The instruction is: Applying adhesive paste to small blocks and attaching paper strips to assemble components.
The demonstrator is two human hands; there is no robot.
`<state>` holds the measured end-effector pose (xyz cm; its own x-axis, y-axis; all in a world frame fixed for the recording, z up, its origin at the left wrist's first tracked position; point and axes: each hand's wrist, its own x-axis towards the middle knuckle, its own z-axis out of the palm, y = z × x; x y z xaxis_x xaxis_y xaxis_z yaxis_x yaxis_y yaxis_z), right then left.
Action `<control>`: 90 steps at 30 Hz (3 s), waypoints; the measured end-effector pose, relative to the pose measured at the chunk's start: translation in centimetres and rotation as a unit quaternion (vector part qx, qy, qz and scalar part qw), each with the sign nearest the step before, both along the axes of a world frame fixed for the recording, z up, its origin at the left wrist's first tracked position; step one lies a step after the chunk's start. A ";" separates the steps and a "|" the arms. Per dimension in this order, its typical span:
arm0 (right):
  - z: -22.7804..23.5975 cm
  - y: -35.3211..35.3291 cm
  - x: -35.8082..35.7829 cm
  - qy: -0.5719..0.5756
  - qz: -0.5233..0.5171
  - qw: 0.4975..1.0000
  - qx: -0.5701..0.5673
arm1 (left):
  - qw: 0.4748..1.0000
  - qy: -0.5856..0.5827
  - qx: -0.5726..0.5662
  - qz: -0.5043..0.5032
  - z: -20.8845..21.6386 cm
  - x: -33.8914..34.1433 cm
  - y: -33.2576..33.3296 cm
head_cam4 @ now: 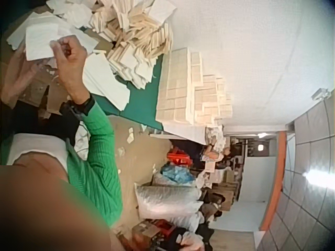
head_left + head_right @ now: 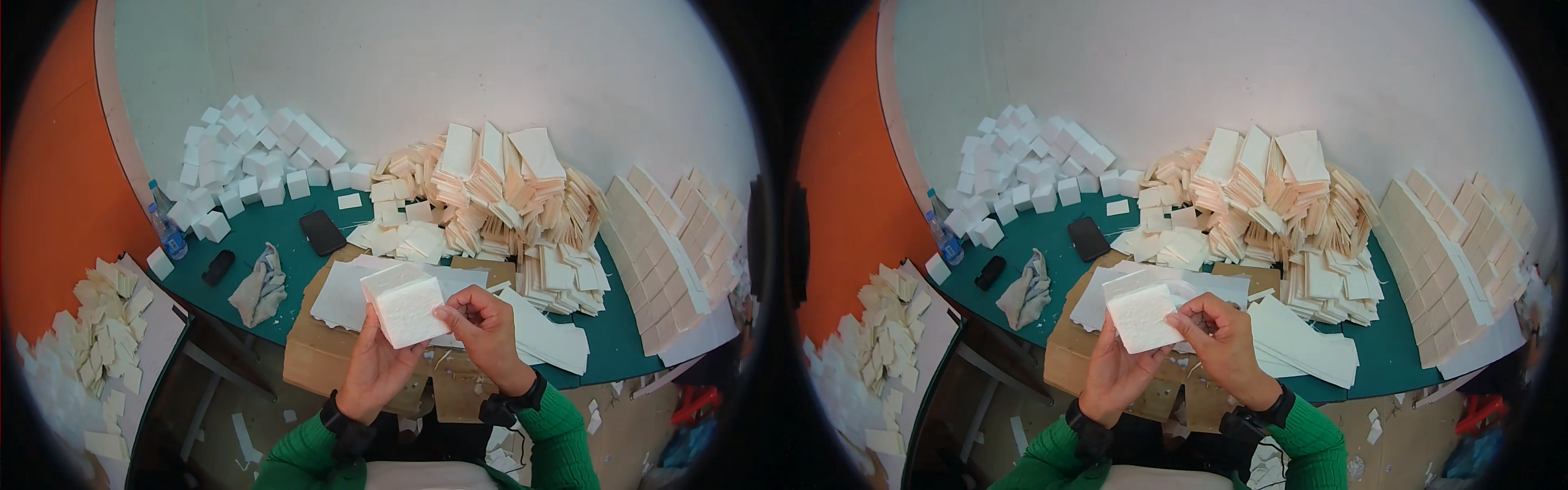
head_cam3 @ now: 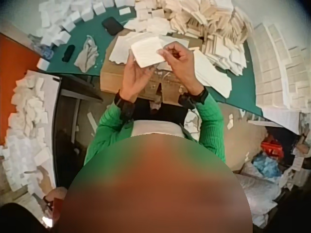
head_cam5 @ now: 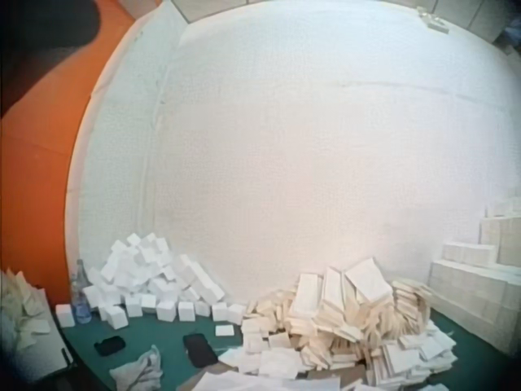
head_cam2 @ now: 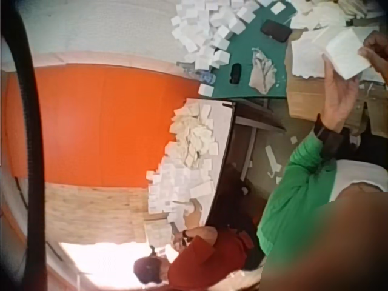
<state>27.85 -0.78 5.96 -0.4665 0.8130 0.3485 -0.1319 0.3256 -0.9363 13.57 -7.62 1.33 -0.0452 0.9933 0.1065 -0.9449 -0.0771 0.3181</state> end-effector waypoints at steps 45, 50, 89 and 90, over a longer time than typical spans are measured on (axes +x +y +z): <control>-0.8 -0.1 0.1 -0.139 -0.175 0.886 0.406 | 1.000 0.010 -0.005 -0.024 -0.9 0.5 0.3; -1.0 -0.3 -0.3 -0.109 -0.165 0.827 0.527 | 0.999 -0.007 -0.015 -0.031 -0.5 0.8 0.2; -1.5 -1.3 0.1 -0.251 -0.103 0.805 0.528 | 0.998 0.012 -0.030 -0.059 -0.6 1.1 -0.4; -0.9 -1.1 0.2 -0.251 -0.103 0.805 0.528 | 0.997 0.011 -0.019 -0.068 -0.5 1.1 -0.5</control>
